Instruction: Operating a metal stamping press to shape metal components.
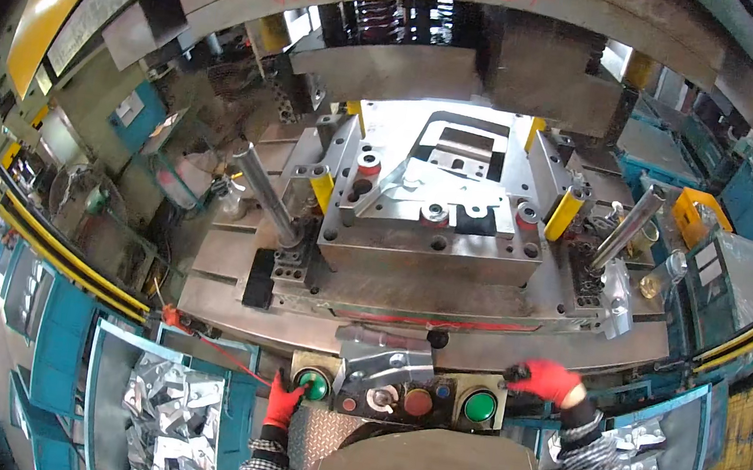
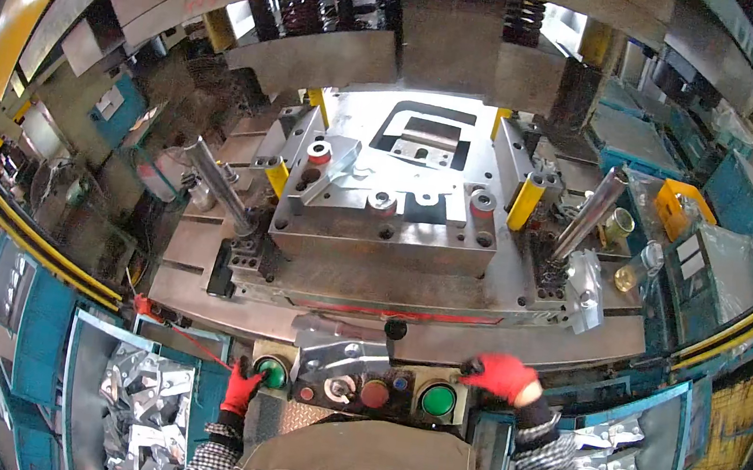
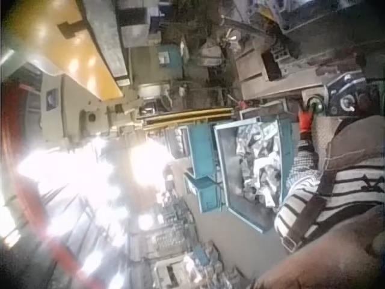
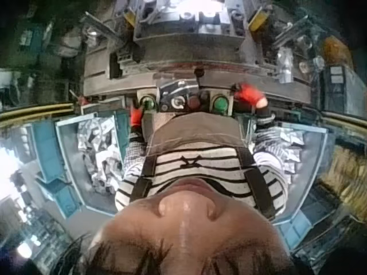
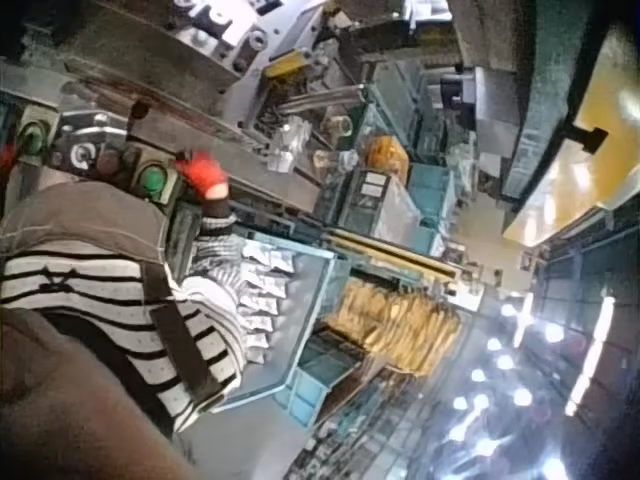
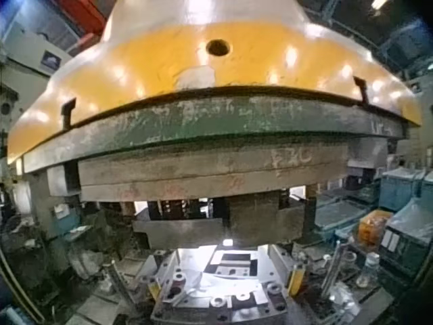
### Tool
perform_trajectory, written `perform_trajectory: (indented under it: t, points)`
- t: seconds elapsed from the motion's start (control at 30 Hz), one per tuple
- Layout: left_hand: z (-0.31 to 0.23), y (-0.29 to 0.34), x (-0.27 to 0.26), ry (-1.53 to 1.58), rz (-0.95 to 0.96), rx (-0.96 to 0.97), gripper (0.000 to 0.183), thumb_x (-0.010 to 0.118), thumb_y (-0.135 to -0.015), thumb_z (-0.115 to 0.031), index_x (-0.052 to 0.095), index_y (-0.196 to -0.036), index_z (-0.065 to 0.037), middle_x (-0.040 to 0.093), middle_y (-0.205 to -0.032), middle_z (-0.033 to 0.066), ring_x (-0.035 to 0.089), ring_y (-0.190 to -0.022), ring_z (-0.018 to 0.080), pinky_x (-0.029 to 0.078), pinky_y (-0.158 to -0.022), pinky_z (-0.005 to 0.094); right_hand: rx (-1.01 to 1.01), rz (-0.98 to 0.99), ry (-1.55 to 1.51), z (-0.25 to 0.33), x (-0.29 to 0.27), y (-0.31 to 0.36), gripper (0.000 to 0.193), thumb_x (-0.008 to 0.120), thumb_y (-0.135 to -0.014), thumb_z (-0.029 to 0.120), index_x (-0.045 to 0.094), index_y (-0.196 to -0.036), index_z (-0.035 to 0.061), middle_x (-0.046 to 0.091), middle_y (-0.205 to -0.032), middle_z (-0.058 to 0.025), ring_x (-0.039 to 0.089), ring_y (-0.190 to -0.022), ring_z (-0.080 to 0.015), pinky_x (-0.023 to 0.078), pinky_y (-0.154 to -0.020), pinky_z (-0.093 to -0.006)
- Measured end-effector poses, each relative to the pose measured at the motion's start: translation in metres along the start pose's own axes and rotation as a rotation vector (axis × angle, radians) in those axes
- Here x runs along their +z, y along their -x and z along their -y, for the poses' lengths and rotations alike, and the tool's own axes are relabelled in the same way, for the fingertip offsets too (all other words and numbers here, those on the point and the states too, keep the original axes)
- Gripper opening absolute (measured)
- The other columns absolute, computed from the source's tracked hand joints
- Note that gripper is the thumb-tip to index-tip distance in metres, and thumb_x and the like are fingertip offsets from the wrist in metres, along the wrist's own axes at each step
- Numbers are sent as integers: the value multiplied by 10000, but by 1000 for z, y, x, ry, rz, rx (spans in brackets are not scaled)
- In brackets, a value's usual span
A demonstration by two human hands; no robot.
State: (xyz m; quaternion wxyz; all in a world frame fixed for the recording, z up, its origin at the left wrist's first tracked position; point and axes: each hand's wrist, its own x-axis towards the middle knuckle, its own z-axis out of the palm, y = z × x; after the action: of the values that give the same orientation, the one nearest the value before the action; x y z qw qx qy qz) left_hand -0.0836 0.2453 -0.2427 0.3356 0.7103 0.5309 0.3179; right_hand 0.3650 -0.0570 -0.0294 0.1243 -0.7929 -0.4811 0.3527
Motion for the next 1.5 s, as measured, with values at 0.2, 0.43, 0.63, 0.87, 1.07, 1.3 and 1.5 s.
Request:
perform_trajectory:
  t: [0.2,0.43,0.63,0.87,1.07,1.3,1.5]
  points:
    - [71,-16,12,216,313,-316,981,805,-499,-301,283,-1224,105,530,-1031,190,555,-779,199,475,-646,281,410,-220,-265,-73,160,-2,767,649,-613,519,444,-1166,30,468,-1172,-192,441,-1078,-338,377,-876,-387]
    - [41,-27,20,51,235,-206,886,797,-473,-262,365,-1156,102,502,-1098,198,502,-997,274,419,-844,325,532,-511,-149,-56,189,-9,874,674,-536,575,422,-1167,26,509,-1060,-226,486,-990,-348,399,-818,-419]
    - [35,-25,24,199,276,-280,804,766,-506,-187,371,-1149,92,516,-1068,178,511,-964,249,425,-824,318,567,-474,-109,-58,187,-11,854,658,-542,588,444,-1130,7,514,-1050,-213,484,-992,-333,391,-816,-414]
    - [32,-23,22,204,297,-233,811,759,-513,-196,370,-1161,98,478,-1135,201,479,-1033,256,386,-883,319,526,-537,-65,-64,195,-10,790,633,-558,606,492,-1050,5,546,-985,-191,512,-940,-322,407,-773,-416]
    - [23,-21,15,170,293,-277,826,773,-503,-210,371,-1150,110,469,-1141,204,463,-1050,263,383,-885,325,513,-471,-92,-63,192,-10,757,640,-573,581,489,-1061,23,555,-975,-186,523,-927,-328,420,-763,-419]
    - [51,-28,24,180,300,-225,783,765,-497,-194,404,-1129,93,520,-1074,198,507,-989,271,415,-830,331,531,-481,-85,-64,192,-11,756,655,-569,564,487,-1075,28,547,-976,-200,520,-935,-321,412,-786,-415]
    - [15,-32,20,-16,370,-169,774,764,-540,-313,432,-1121,77,548,-1047,194,538,-964,272,423,-816,347,557,-457,-206,-53,175,-2,779,662,-566,571,483,-1086,19,537,-1010,-200,493,-973,-348,397,-822,-414]
